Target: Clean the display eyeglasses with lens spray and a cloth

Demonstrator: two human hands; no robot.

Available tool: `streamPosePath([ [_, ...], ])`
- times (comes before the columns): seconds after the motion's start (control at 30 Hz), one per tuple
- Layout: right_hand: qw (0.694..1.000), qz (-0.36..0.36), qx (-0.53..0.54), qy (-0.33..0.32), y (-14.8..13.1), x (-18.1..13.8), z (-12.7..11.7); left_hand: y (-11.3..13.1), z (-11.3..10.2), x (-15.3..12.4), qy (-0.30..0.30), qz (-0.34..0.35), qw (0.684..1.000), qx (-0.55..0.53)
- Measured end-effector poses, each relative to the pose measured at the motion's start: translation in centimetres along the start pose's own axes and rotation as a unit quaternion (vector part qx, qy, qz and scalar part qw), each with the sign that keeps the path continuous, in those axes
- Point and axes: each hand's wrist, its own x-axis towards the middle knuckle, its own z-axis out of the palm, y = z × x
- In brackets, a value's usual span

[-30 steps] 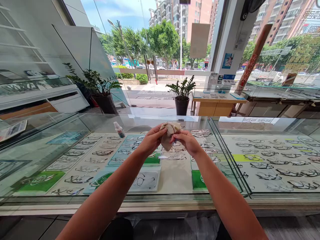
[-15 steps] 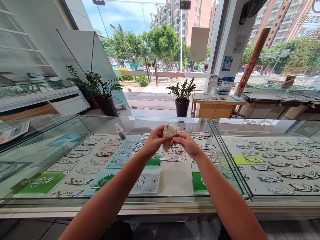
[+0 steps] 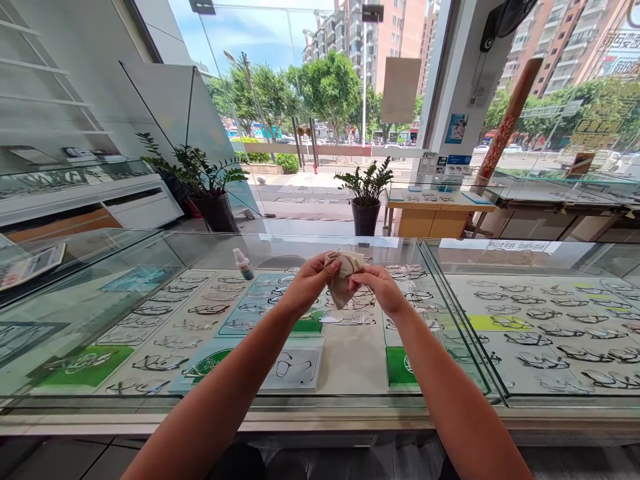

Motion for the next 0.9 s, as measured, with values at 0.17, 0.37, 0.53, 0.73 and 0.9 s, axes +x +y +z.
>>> streamPosePath([
  [0.17,0.999,0.003,0.033,-0.005,0.0,-0.1,-0.2,0.5,-0.5,-0.2,-0.014,-0.006,1.000,0.022],
  [0.37,0.998,0.021,0.026,-0.049,0.3,-0.2,0.4,-0.4,0.7,-0.2,0.011,0.017,1.000,0.004],
  [0.53,0.998,0.014,0.011,-0.053,0.7,-0.1,0.9,-0.7,1.7,-0.4,0.068,0.035,0.997,0.032],
  [0.73,0.999,0.016,0.008,-0.046,0.7,-0.1,0.9,-1.0,1.1,0.0,0.069,0.028,0.997,0.008],
  [0.9,0.999,0.024,0.028,-0.023,0.1,-0.2,0.5,-0.7,-0.4,0.2,0.020,-0.024,0.999,-0.036],
])
